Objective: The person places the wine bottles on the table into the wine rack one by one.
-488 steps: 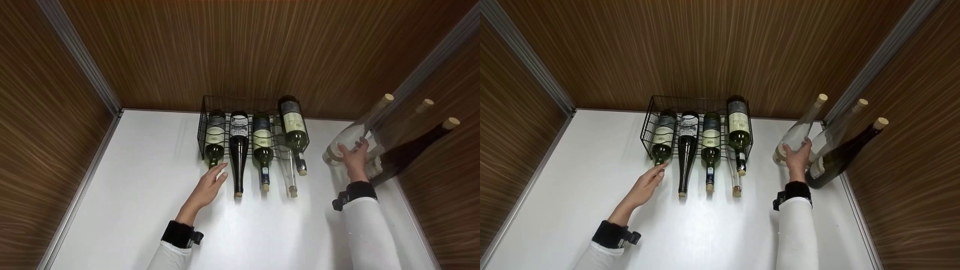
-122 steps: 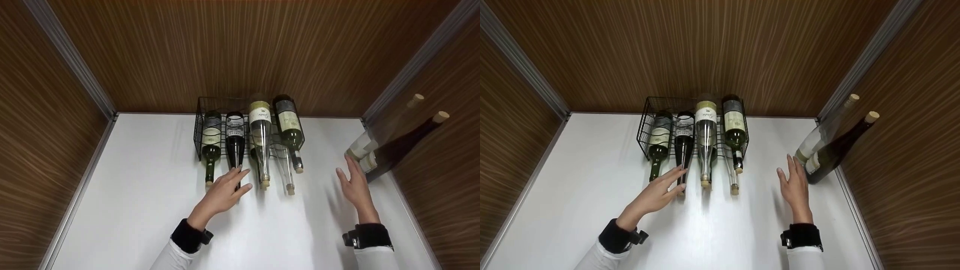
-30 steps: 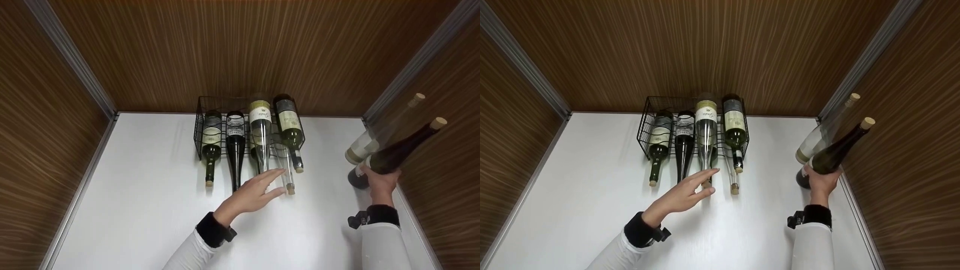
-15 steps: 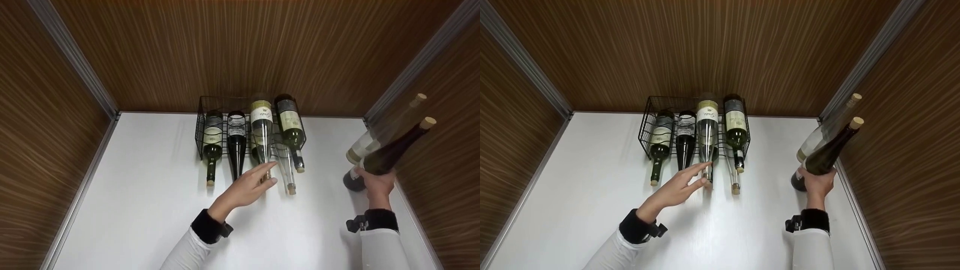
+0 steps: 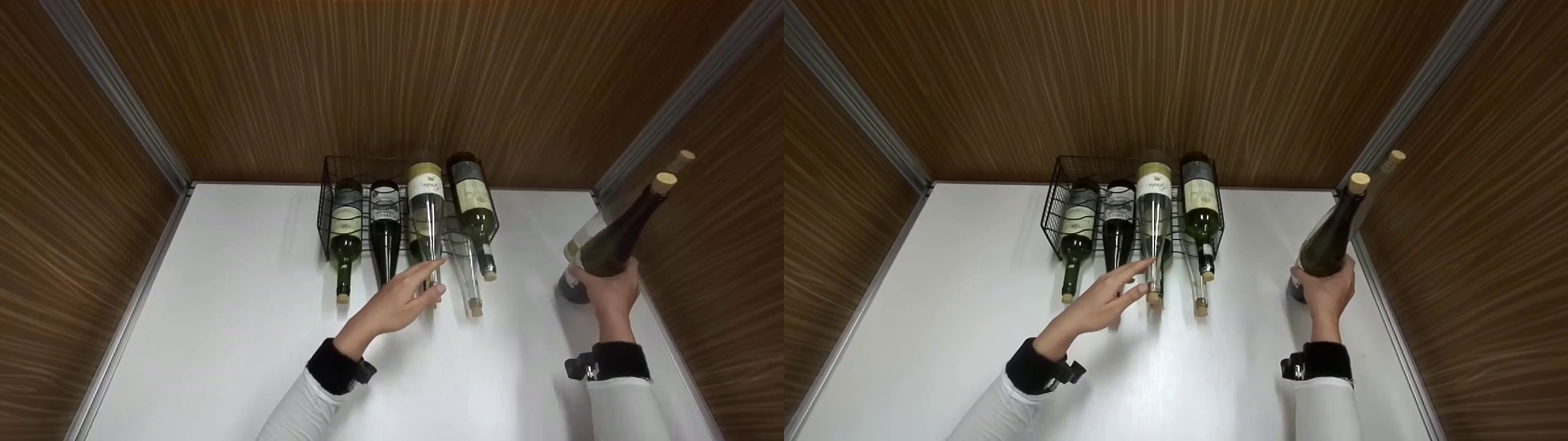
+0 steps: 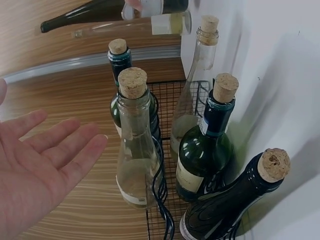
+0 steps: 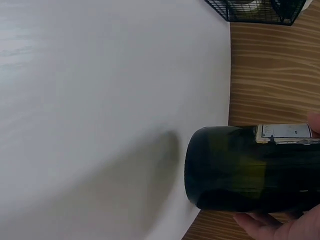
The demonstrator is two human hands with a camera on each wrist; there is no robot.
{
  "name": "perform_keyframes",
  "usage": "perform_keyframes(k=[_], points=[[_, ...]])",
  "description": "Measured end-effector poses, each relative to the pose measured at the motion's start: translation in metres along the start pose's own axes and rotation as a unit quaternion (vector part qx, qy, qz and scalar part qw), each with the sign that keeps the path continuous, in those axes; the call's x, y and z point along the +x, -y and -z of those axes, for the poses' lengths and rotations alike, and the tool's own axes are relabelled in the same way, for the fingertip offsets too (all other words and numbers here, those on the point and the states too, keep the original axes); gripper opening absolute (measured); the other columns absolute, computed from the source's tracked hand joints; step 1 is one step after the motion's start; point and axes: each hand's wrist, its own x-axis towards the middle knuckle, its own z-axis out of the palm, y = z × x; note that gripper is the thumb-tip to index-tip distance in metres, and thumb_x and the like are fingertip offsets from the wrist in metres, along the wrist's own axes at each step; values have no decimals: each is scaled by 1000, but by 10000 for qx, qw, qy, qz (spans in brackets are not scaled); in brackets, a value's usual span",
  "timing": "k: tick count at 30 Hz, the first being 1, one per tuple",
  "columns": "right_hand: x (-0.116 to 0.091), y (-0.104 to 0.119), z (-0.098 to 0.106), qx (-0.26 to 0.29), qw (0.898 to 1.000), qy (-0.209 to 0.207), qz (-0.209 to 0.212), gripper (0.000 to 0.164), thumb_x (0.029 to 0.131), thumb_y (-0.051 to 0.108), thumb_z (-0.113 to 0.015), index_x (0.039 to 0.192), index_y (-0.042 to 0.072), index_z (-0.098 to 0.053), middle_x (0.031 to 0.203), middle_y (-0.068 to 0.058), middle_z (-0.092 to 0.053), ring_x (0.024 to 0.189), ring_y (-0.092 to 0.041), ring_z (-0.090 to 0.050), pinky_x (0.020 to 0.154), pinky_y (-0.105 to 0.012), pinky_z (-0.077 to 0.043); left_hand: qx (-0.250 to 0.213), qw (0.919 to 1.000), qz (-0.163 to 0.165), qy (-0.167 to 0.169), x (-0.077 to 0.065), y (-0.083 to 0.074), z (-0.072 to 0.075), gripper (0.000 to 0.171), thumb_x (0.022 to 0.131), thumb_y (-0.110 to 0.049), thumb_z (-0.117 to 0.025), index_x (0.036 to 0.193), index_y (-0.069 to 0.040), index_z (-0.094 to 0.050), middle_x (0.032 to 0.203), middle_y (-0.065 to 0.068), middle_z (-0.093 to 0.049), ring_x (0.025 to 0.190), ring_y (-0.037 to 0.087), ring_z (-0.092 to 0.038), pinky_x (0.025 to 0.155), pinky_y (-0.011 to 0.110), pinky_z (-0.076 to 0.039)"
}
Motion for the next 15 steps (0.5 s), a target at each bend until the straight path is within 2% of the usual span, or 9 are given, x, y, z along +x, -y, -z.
perform_keyframes(k=[6, 11, 15], points=[[-10, 18, -4, -348, 9978, -152, 548, 110, 72, 32, -88, 156, 15, -20, 155, -12, -30, 140, -30, -29, 111, -52, -26, 90, 9999, 56, 37, 3, -4, 7, 61, 103, -54, -37, 155, -24, -31, 155, 2, -36, 139, 25, -35, 110, 50, -31], [-19, 30, -8, -736, 9900, -337, 1154, 103, 69, 30, -90, 151, 10, -31, 145, -19, -35, 134, -35, -33, 106, -60, -27, 167, 9998, 69, -43, 7, -6, 13, 63, 103, -54, -37, 156, -21, -30, 155, 6, -35, 140, 30, -35, 109, 55, -31], [-26, 38, -12, -909, 9824, -450, 1569, 96, 67, 22, -91, 147, 8, -39, 142, -21, -37, 131, -38, -36, 103, -63, -27, 160, 9997, 78, -139, 10, -7, 15, 63, 103, -55, -37, 156, -23, -29, 156, 8, -34, 139, 32, -35, 108, 56, -31]])
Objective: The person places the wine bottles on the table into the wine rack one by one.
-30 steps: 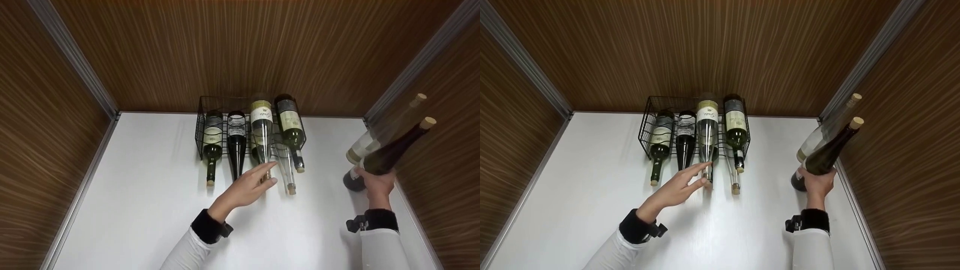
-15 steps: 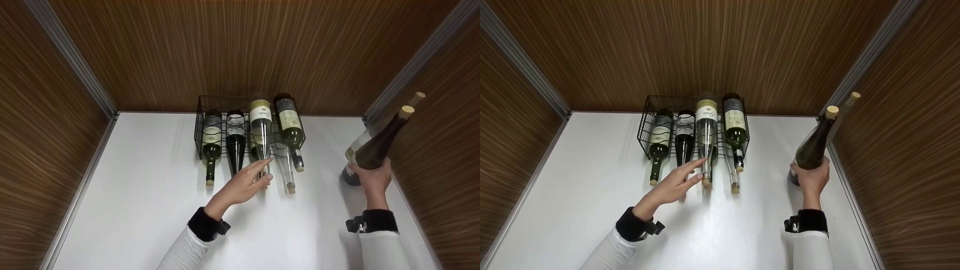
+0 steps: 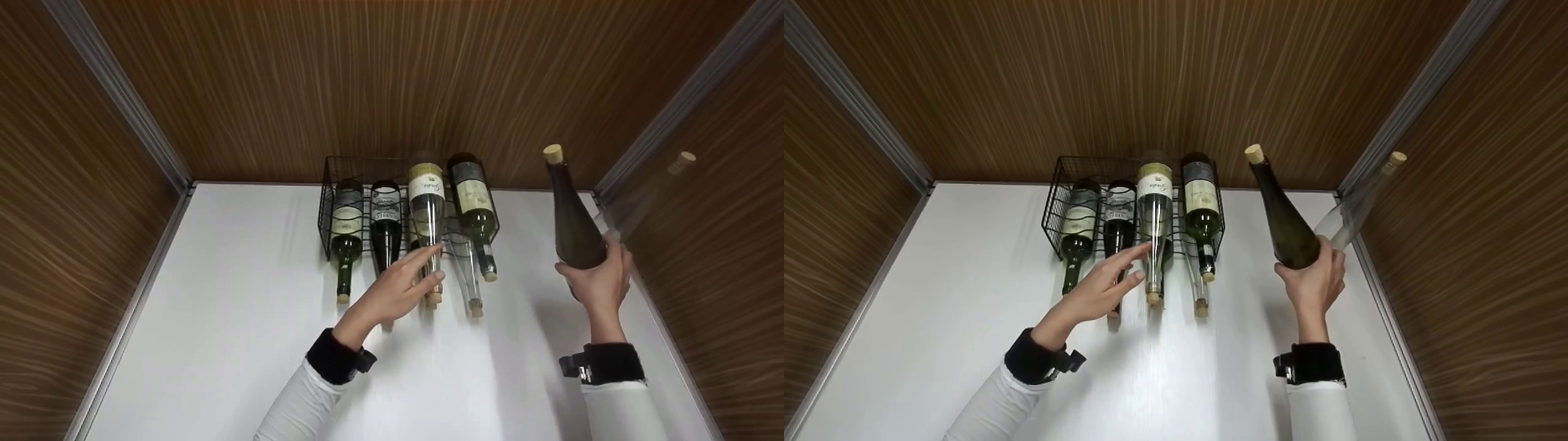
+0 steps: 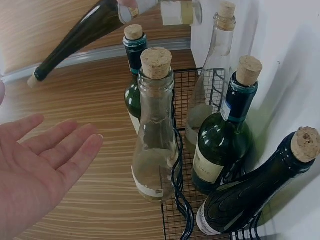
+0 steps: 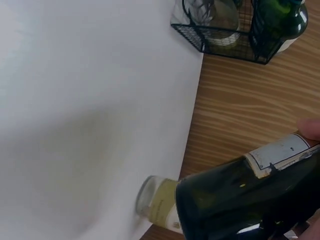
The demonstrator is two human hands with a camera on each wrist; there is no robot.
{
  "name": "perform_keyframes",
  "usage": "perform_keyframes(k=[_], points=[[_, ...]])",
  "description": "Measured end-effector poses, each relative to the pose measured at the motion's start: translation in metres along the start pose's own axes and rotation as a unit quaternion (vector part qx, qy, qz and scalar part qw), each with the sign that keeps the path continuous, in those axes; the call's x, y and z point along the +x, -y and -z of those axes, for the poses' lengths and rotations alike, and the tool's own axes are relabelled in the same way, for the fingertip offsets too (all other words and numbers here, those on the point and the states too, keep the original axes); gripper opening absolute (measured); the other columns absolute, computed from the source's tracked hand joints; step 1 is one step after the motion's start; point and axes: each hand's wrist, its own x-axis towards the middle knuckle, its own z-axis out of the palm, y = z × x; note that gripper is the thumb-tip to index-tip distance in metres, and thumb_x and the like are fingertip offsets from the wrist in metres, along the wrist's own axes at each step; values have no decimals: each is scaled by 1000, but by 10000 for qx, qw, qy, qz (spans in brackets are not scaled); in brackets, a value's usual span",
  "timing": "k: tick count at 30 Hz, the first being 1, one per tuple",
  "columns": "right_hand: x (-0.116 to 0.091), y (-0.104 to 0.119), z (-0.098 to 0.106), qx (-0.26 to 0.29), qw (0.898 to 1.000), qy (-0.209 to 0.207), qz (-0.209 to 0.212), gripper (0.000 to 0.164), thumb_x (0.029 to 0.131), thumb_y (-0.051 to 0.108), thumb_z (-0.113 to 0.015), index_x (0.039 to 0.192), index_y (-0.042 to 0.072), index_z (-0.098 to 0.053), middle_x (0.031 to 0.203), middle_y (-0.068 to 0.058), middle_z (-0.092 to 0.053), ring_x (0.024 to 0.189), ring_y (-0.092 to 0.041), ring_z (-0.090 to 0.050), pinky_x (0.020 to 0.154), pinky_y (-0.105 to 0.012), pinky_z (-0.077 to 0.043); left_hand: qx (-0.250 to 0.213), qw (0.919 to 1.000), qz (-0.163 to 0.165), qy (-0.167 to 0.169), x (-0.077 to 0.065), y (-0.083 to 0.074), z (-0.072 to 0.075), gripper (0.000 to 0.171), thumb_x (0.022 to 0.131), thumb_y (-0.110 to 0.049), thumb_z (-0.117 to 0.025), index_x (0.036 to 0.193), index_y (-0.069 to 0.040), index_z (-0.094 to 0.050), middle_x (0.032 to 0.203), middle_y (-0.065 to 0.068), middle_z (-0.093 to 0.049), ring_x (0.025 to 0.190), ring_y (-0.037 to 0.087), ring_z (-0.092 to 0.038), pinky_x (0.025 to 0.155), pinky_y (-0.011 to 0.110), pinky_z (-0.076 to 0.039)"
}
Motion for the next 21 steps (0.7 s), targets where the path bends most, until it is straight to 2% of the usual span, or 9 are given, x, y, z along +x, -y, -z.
perform_keyframes(k=[10, 15, 21], points=[[-10, 25, -3, -346, 9936, -328, 1020, 86, 62, 9, -91, 139, 11, -51, 127, -21, -43, 122, -41, -41, 100, -62, -25, -166, 9990, -35, -403, 13, -5, 5, 67, 102, -52, -44, 157, -20, -23, 157, 5, -32, 140, 28, -33, 109, 55, -29], [-13, 33, -3, -670, 9843, -475, 1559, 86, 58, 5, -93, 134, 13, -55, 128, -20, -43, 124, -42, -38, 105, -62, -20, -146, 9973, -2, -726, 17, -7, 9, 74, 98, -49, -55, 158, -19, -21, 157, 8, -30, 138, 29, -37, 107, 55, -33], [-17, 39, -5, -913, 9677, -693, 2246, 85, 54, 0, -94, 130, 14, -58, 127, -22, -46, 122, -46, -39, 106, -63, -18, -149, 9907, -125, -1344, 20, -9, 12, 83, 91, -37, -70, 156, -13, -24, 153, 11, -34, 133, 27, -43, 106, 49, -38]])
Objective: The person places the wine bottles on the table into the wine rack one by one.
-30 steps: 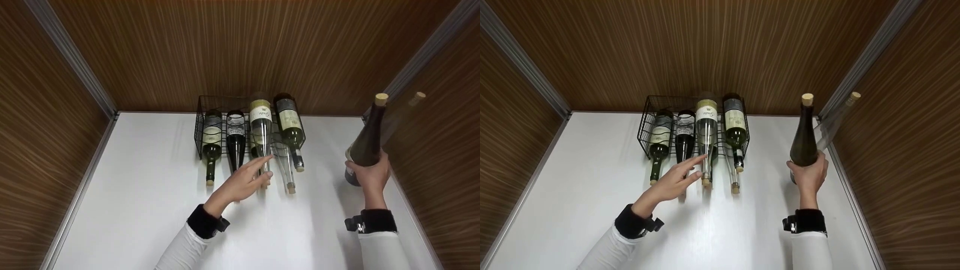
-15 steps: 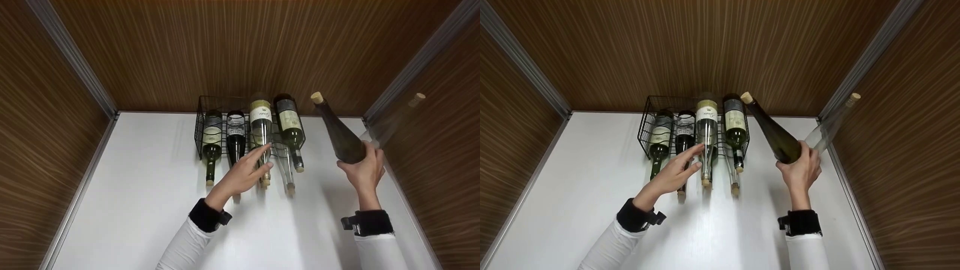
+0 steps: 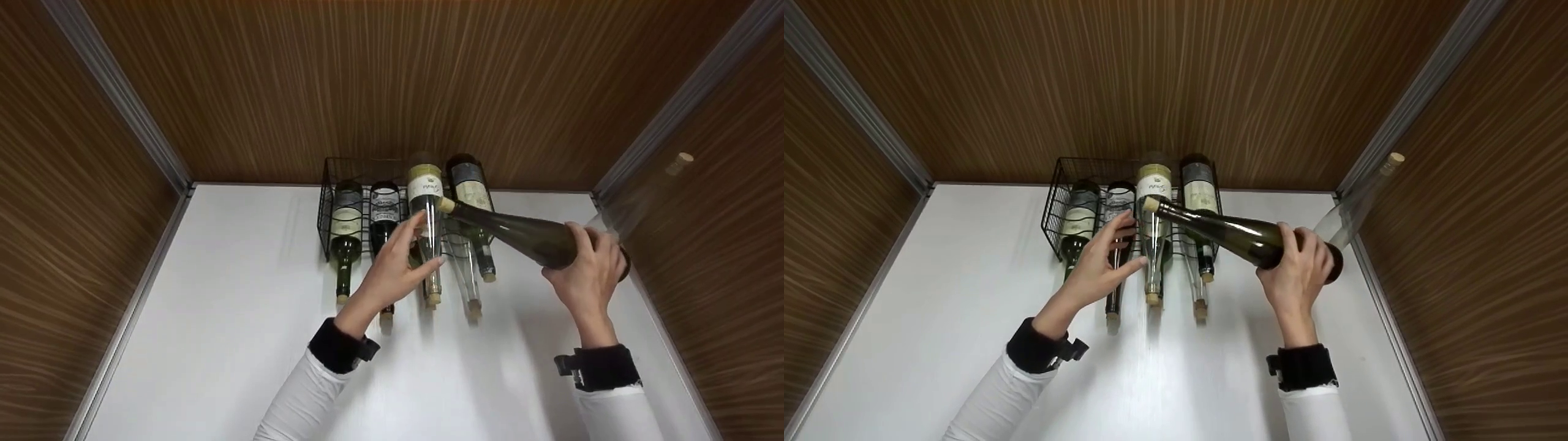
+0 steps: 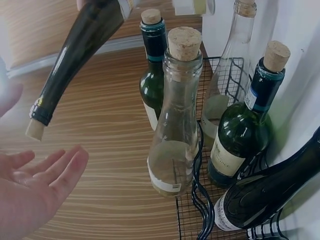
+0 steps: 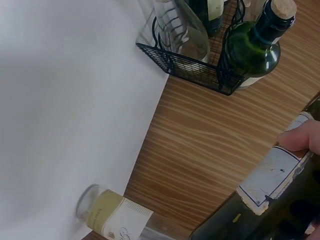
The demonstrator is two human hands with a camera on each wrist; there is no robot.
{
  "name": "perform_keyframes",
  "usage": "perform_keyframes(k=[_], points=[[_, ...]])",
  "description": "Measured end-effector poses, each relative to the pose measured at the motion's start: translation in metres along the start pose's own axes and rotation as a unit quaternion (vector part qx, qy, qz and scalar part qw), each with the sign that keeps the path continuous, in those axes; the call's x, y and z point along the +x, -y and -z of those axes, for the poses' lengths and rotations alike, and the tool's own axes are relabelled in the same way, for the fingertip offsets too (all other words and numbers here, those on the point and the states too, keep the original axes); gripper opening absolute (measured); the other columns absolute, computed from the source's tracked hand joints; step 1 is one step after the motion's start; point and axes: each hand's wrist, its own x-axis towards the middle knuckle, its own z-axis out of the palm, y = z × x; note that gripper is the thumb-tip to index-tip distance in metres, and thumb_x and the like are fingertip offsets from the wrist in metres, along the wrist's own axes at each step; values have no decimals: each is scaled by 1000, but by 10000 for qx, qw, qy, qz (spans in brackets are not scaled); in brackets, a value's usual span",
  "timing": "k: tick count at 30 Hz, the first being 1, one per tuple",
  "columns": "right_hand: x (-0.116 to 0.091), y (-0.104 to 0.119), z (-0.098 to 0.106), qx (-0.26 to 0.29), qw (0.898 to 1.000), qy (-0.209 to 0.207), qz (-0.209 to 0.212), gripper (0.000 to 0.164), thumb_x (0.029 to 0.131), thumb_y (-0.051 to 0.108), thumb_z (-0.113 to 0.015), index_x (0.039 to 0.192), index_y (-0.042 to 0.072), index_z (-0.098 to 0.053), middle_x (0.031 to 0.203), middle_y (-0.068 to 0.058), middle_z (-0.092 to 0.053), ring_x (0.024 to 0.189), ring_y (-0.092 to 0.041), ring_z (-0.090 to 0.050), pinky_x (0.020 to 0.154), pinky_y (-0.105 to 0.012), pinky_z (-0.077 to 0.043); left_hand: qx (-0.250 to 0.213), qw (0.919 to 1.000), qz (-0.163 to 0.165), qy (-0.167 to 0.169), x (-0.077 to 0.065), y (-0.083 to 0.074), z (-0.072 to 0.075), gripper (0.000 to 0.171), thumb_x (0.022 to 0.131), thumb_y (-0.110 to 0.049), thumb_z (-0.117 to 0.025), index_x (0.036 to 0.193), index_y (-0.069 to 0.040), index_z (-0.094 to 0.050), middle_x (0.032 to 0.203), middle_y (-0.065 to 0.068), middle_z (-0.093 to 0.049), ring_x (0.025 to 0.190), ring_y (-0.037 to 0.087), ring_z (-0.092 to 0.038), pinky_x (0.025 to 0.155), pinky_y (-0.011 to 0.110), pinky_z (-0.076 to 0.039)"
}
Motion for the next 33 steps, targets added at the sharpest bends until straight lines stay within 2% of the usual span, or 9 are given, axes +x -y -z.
perform_keyframes(k=[3, 6, 13, 16, 18, 20, 23, 25, 33], points=[[-1, 3, 0, -128, 9994, -27, 334, 83, 54, -1, -93, 128, 14, -58, 127, -23, -47, 121, -46, -39, 105, -63, -19, 13, 9994, -171, -293, 2, -1, 1, 83, 88, -31, -75, 154, -10, -28, 151, 11, -38, 132, 26, -44, 106, 45, -38], [0, 7, -1, -242, 9978, -44, 611, 81, 54, -1, -91, 127, 15, -59, 127, -22, -47, 121, -46, -38, 105, -62, -20, 129, 9989, -258, -382, 5, -2, 3, 82, 87, -33, -76, 152, -10, -32, 149, 11, -40, 132, 27, -44, 106, 45, -38], [0, 15, -5, -271, 9918, -204, 1231, 79, 54, -3, -88, 126, 16, -60, 126, -21, -48, 121, -43, -40, 107, -59, -20, 444, 9989, -100, -93, 7, 1, 2, 81, 81, -37, -81, 147, -11, -43, 145, 8, -45, 127, 27, -50, 102, 43, -43], [0, 18, -6, -174, 9898, -245, 1394, 81, 53, -2, -90, 126, 16, -60, 126, -21, -49, 121, -43, -40, 106, -59, -21, 418, 9986, -308, -63, 8, 5, 3, 72, 79, -37, -83, 140, -12, -53, 138, 6, -51, 97, 19, -62, 98, 36, -47], [0, 20, -6, -197, 9881, -249, 1504, 81, 52, 0, -91, 126, 16, -60, 126, -20, -49, 121, -42, -40, 106, -60, -21, 323, 9981, -523, -57, 8, 7, 4, 64, 79, -34, -84, 133, -11, -60, 133, 6, -55, 72, 15, -59, 86, 31, -52], [0, 22, -6, -230, 9863, -265, 1614, 80, 53, 2, -91, 126, 17, -60, 126, -20, -49, 120, -42, -41, 106, -59, -22, 311, 9970, -715, -24, 8, 8, 4, 56, 78, -33, -84, 127, -11, -65, 129, 5, -59, 69, 14, -58, 84, 28, -52], [0, 27, -6, -314, 9829, -279, 1792, 78, 54, 3, -90, 126, 17, -61, 125, -19, -50, 119, -43, -41, 106, -59, -22, 365, 9954, -879, 114, 8, 10, 3, 52, 79, -33, -83, 122, -9, -68, 122, 5, -64, 87, 16, -65, 84, 27, -52], [0, 30, -7, -314, 9815, -301, 1863, 77, 54, 2, -89, 125, 17, -61, 124, -19, -51, 118, -43, -42, 107, -58, -22, 489, 9947, -890, 190, 8, 10, 2, 49, 81, -34, -82, 121, -9, -68, 119, 4, -66, 106, 18, -63, 93, 29, -48], [3, 41, -9, -244, 9797, -452, 1938, 77, 53, -1, -88, 123, 19, -62, 123, -19, -51, 118, -43, -43, 110, -56, -21, 935, 9929, -718, 144, 7, 11, 3, 44, 82, -35, -80, 118, -11, -71, 113, 5, -70, 98, 19, -67, 83, 29, -52]])
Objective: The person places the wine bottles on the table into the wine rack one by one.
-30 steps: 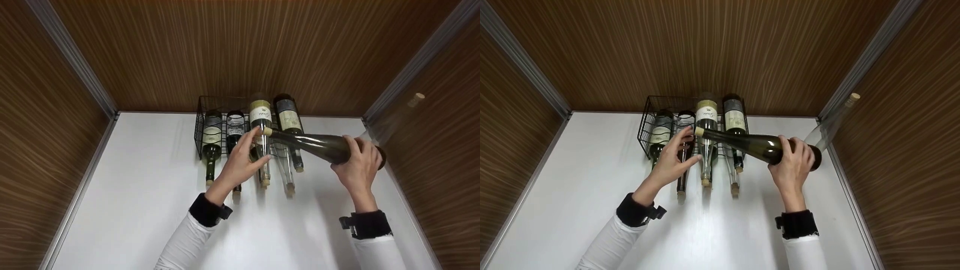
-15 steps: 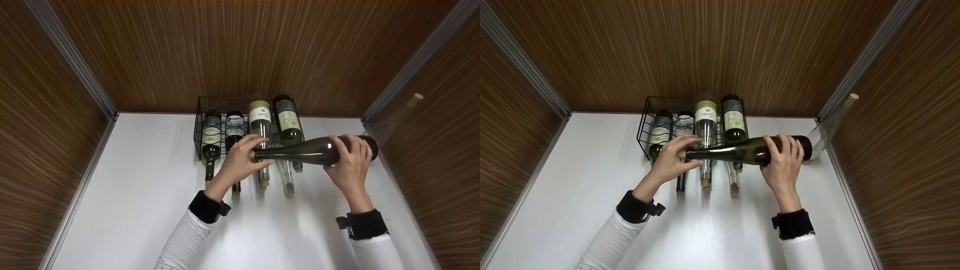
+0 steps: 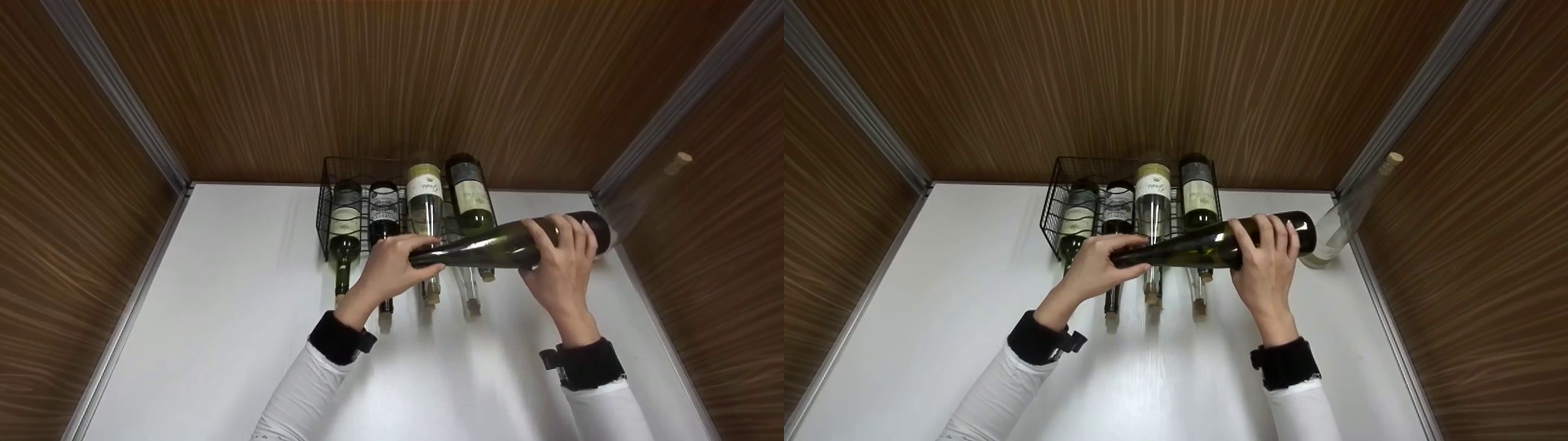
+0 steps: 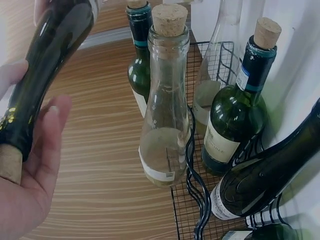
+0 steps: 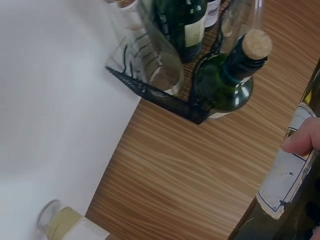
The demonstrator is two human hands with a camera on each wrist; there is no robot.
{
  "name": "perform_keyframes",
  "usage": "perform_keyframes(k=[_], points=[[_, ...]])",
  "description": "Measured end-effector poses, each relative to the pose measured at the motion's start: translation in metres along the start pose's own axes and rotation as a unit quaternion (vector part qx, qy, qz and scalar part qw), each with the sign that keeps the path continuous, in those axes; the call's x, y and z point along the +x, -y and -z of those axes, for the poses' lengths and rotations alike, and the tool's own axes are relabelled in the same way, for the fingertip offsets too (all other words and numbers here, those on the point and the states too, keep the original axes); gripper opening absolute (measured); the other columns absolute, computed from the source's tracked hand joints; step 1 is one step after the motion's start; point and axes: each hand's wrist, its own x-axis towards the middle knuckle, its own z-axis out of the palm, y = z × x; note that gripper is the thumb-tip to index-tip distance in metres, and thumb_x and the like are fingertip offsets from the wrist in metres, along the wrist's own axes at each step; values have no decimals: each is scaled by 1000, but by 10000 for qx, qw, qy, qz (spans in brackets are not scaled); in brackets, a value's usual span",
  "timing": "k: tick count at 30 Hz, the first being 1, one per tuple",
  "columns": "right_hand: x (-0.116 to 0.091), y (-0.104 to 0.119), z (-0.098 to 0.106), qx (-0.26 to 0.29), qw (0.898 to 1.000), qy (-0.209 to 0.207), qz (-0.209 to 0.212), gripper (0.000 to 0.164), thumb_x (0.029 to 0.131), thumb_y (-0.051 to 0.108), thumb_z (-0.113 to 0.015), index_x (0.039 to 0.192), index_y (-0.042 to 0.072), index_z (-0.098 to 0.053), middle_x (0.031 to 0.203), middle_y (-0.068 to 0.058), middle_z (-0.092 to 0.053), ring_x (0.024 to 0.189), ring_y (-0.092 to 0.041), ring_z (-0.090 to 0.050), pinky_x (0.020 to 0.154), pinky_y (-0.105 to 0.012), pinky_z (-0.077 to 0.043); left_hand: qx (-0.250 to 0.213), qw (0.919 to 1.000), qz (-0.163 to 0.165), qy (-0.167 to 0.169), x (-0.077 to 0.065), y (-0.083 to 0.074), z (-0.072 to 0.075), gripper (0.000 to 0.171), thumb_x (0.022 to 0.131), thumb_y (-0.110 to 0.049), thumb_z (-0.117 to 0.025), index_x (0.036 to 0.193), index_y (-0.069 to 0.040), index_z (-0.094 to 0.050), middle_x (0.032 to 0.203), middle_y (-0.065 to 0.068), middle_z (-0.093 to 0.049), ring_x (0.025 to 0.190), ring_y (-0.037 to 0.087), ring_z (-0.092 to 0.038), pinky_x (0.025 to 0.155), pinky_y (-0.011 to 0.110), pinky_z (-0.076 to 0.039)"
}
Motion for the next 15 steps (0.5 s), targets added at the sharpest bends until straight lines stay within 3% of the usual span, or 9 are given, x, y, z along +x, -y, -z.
perform_keyframes(k=[4, 11, 15], points=[[1, 4, -1, 17, 9999, -55, 108, 75, 55, 1, -88, 123, 19, -63, 121, -20, -53, 117, -44, -44, 109, -57, -21, -11, 9998, -112, -151, 0, 2, 0, 43, 80, -37, -82, 112, -11, -74, 106, 5, -73, 93, 19, -69, 78, 28, -53], [4, 8, -3, 104, 9996, -162, 190, 72, 56, 1, -87, 122, 19, -63, 119, -20, -55, 117, -43, -46, 109, -57, -22, -110, 9953, -669, -688, -5, 9, -2, 37, 80, -34, -82, 103, -5, -77, 90, 6, -74, 75, 17, -68, 60, 24, -50], [6, 8, -5, 133, 9996, -100, 207, 73, 57, 0, -87, 123, 20, -63, 121, -19, -54, 119, -42, -45, 111, -55, -20, -113, 9945, -713, -755, -8, 11, -3, 37, 80, -33, -82, 102, -3, -77, 86, 6, -73, 70, 16, -66, 56, 23, -48]])
